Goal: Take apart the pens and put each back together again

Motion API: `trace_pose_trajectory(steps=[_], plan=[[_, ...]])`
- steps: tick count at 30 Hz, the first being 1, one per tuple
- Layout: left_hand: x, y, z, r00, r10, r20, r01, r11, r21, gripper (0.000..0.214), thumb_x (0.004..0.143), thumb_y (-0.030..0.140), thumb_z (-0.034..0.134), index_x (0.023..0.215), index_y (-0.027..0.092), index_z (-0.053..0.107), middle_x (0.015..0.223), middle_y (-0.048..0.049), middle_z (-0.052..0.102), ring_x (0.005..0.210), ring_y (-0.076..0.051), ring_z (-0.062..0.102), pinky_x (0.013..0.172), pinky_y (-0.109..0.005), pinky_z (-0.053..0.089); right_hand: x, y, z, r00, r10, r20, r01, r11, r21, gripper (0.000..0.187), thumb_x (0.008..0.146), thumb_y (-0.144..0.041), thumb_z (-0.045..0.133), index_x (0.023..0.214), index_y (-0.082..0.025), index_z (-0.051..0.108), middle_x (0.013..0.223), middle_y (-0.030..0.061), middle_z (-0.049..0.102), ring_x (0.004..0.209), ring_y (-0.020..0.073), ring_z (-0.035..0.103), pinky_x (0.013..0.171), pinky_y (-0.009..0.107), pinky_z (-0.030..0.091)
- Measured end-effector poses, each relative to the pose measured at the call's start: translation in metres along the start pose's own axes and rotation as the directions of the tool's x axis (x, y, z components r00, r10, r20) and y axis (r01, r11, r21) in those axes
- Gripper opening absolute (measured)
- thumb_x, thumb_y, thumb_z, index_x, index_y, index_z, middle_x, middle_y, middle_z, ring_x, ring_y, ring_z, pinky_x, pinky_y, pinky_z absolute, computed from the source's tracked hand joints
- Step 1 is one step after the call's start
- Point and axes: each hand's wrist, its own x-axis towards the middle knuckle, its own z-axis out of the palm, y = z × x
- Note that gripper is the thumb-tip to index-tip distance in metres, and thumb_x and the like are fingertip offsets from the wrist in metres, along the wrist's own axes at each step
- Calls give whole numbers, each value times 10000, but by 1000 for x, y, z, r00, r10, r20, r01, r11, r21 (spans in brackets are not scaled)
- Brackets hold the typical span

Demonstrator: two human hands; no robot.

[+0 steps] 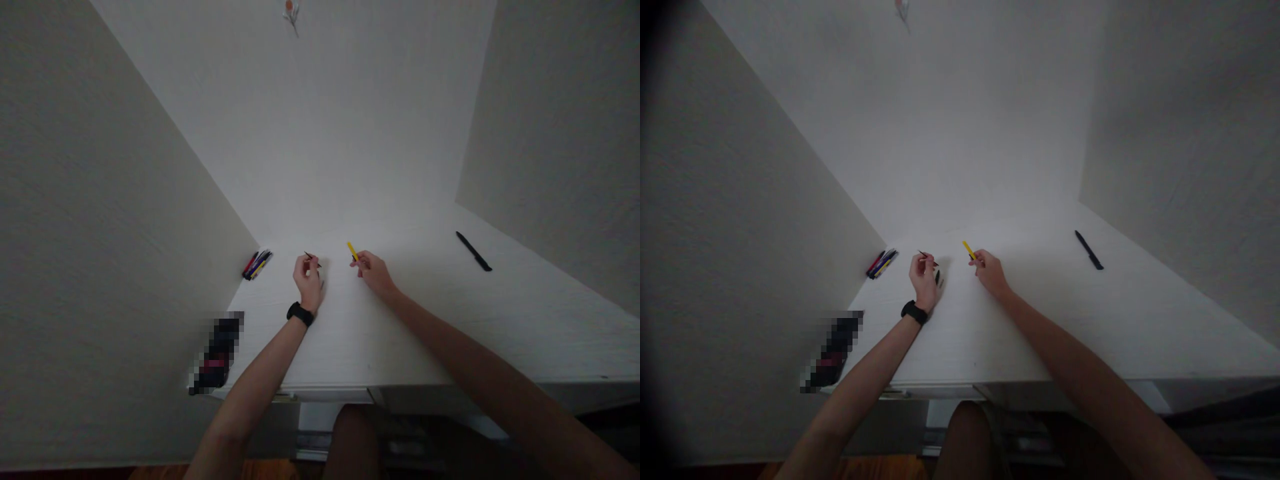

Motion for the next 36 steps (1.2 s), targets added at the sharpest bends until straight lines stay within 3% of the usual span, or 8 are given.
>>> trace_pose_trajectory(steps=[6, 12, 19, 24, 30, 36], plan=[[12, -13, -19, 988, -81, 131, 92, 992, -81, 275, 897, 440, 561, 871, 180, 646, 833, -35, 633, 742, -136, 591, 688, -248, 469, -1, -5, -6, 997, -14, 81, 19, 998, -63, 131, 788, -296, 532, 829, -199, 609, 818, 49, 727, 544, 124, 546, 558, 260, 464], [16, -11, -23, 981, -184, 68, 195, 936, -292, 371, 895, 495, 572, 1010, 155, 664, 779, -43, 658, 663, -125, 599, 639, -251, 461, -7, -14, -5, 990, -35, 138, 66, 971, -230, 185, 789, -306, 532, 866, -198, 661, 792, 48, 741, 569, 147, 559, 582, 272, 462], [18, -20, -23, 950, -311, -16, 279, 874, -398, 339, 850, 493, 624, 870, 155, 616, 796, -50, 658, 675, -128, 615, 612, -249, 466, -10, -23, 0, 979, -26, 200, 111, 898, -426, 235, 794, -223, 528, 902, -205, 736, 827, 58, 767, 749, 213, 670, 734, 324, 505], [16, -22, -20, 959, -280, 38, 271, 876, -399, 296, 847, 456, 630, 871, 161, 634, 850, -65, 681, 696, -129, 607, 651, -258, 485, -11, -23, 1, 973, -17, 228, 125, 875, -468, 266, 816, -278, 517, 928, -196, 744, 827, 58, 767, 664, 199, 624, 665, 306, 476], [10, -11, -21, 962, -167, 218, 225, 935, -274, 265, 858, 434, 633, 854, 178, 702, 875, -69, 706, 764, -157, 621, 644, -254, 471, -15, -23, -1, 973, -27, 228, 124, 899, -421, 278, 835, -322, 505, 939, -181, 721, 802, 56, 747, 630, 173, 584, 636, 280, 453], [5, -2, -27, 933, -66, 354, 170, 947, -273, 377, 901, 500, 581, 1027, 184, 745, 921, -54, 661, 708, -116, 552, 603, -230, 427, -21, -28, 4, 939, -90, 333, 196, 933, -301, 292, 891, -381, 502, 1011, -175, 670, 755, 32, 671, 633, 154, 546, 614, 266, 417]])
